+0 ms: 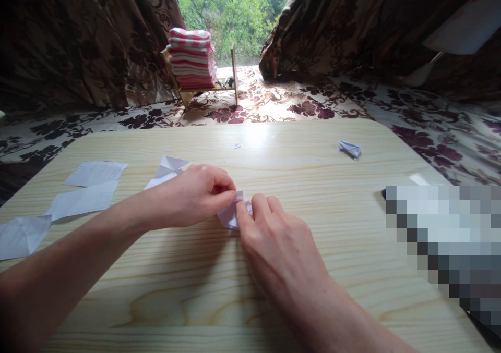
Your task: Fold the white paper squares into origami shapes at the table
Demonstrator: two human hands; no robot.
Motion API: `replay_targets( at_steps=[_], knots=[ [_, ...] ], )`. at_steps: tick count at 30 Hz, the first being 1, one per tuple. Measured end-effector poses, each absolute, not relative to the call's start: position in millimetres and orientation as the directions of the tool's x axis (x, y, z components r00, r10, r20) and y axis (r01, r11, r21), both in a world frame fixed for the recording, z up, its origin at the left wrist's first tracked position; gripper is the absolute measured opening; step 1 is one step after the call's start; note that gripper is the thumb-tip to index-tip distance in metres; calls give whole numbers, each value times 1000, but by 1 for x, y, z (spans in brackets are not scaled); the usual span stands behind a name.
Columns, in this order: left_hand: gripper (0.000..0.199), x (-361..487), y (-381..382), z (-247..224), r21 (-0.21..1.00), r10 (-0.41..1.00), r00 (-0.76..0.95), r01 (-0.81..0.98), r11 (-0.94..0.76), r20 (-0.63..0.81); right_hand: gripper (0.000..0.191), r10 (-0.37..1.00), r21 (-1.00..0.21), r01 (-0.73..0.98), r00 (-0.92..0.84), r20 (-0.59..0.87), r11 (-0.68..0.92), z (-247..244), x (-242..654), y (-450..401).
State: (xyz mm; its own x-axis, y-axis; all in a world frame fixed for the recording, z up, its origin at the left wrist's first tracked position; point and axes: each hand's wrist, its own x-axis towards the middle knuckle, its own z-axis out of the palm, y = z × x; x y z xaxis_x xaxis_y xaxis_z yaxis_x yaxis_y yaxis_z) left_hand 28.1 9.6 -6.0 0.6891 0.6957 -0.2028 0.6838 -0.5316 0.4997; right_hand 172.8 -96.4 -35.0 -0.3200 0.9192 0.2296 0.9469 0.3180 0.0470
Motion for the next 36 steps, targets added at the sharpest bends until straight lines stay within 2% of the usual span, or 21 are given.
replay_targets(
  at_steps=[8, 12, 14, 17, 19, 21, 23, 25, 27, 30, 33, 36],
  knots=[
    [27, 31, 9, -6, 467, 675, 710, 675, -572, -201, 30, 899, 66, 939, -343, 272, 339, -36, 177, -98],
    [26, 25, 10, -9, 480, 648, 745, 631, -609, -157, 17, 916, -5, 949, -301, 267, 314, -40, 182, -96],
    [23, 22, 8, -10, 469, 641, 758, 613, -635, -123, 15, 925, -121, 948, -249, 286, 293, -44, 188, -95],
    [18, 19, 6, -6, 493, 656, 749, 605, -625, -88, 23, 947, -414, 881, -103, 306, 229, -50, 197, -89],
    [17, 19, 6, 1, 579, 689, 721, 592, -560, -71, 30, 974, -630, 760, -18, 226, 160, -47, 202, -83],
    [16, 22, 9, 11, 689, 726, 688, 532, -492, -13, 24, 994, -792, 604, -5, 111, 91, -38, 203, -74],
    [11, 25, 14, 22, 816, 771, 629, 391, -425, 101, 21, 999, -894, 446, -3, 44, 41, -23, 201, -62],
    [19, 30, 21, 35, 925, 811, 550, 170, -341, 198, 27, 996, -959, 278, 57, 62, 44, -3, 196, -47],
    [31, 36, 27, 48, 965, 822, 516, -37, -260, 241, 30, 981, -986, 105, 135, 143, 129, 19, 190, -31],
    [19, 45, 34, 68, 940, 850, 408, -204, -272, 335, 34, 946, -954, -71, 169, 277, 292, 51, 182, -7],
    [14, 49, 38, 86, 911, 887, 253, -252, -326, 387, 29, 906, -916, 17, 143, 399, 401, 75, 182, 7],
    [10, 45, 36, 97, 915, 866, 315, -245, -321, 388, 21, 850, -861, 111, 141, 507, 496, 87, 190, 10]
  ],
)
